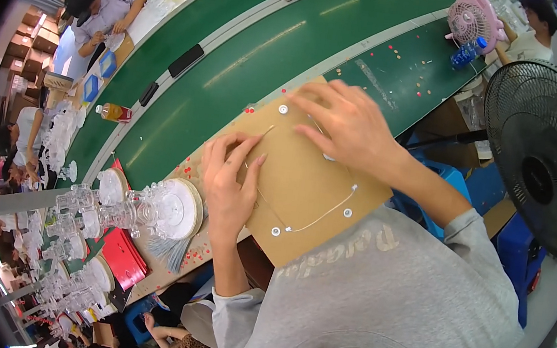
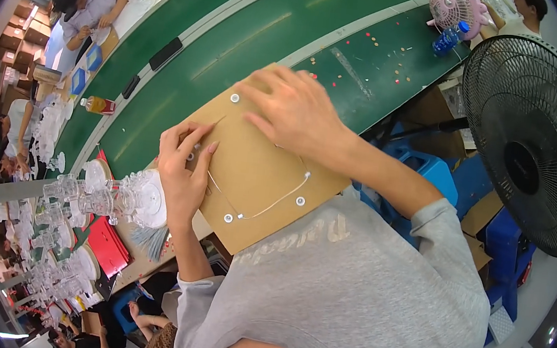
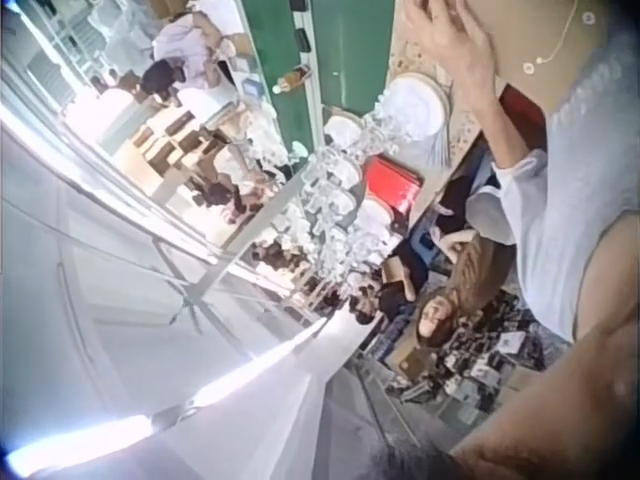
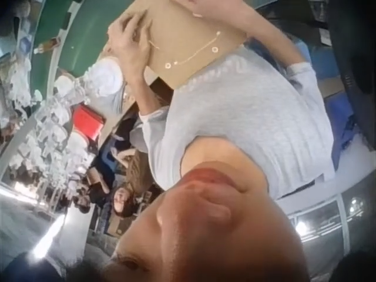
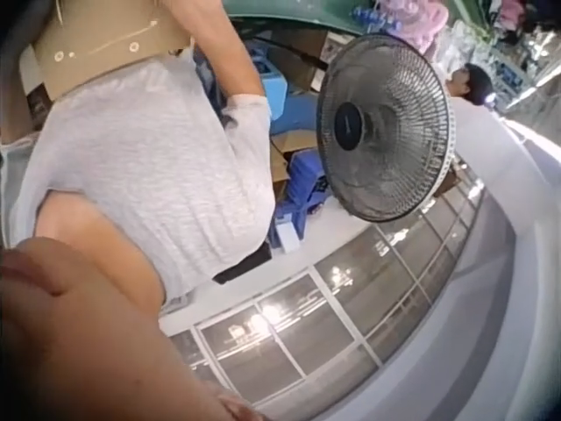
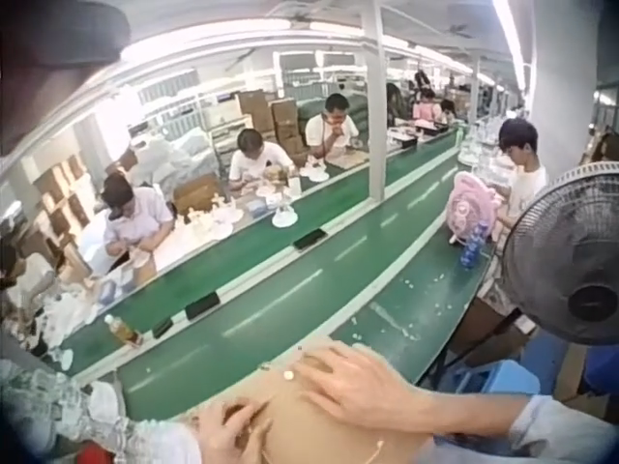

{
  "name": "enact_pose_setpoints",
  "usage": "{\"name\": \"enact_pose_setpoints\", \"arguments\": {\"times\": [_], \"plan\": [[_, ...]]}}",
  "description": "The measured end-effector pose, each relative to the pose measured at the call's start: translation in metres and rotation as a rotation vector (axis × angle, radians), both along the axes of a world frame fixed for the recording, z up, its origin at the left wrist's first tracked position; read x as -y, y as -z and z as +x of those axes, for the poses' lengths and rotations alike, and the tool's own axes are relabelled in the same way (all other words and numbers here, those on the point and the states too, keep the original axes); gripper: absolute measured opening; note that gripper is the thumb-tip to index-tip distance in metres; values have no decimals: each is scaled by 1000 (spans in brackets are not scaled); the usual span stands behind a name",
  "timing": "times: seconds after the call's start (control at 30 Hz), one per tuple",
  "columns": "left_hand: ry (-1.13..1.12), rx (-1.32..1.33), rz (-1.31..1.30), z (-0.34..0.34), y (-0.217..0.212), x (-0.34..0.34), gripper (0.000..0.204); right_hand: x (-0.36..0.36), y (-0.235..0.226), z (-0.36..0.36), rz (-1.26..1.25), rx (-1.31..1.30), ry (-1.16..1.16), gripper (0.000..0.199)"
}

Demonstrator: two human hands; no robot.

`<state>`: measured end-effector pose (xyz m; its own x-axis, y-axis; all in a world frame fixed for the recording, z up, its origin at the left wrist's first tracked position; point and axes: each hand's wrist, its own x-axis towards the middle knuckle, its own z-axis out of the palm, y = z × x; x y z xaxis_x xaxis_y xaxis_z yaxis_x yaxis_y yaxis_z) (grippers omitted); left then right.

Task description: Assembling a lighting fixture by attaching small red components and wiring to a template board before mounting it to a plastic base.

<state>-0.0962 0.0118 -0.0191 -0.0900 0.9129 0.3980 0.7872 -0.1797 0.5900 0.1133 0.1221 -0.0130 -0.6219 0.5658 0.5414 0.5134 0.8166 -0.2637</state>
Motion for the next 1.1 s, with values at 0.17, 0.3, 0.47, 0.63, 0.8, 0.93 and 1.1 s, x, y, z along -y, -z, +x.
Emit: {"name": "enact_pose_setpoints", "arguments": {"times": [0.17,0.3,0.47,0.63,0.8,0.93,1.1], "plan": [[55,15,-49,8,-4,-5,18,-20,22,-8,-345,-305,-334,28],[47,-53,48,10,1,-13,13,-18,16,-14,-433,-361,-311,20],[1,-142,209,12,3,-16,15,-18,17,-23,-427,-324,-251,17],[-17,-60,217,7,10,-14,19,-20,29,-30,-290,-374,-343,18],[-121,75,156,13,4,-17,22,-22,30,-29,-261,-302,-401,22],[-25,-81,216,11,4,-20,20,-24,27,-26,-274,-277,-427,23],[-39,-84,202,16,2,-20,18,-21,21,-27,-227,-291,-405,17]]}}
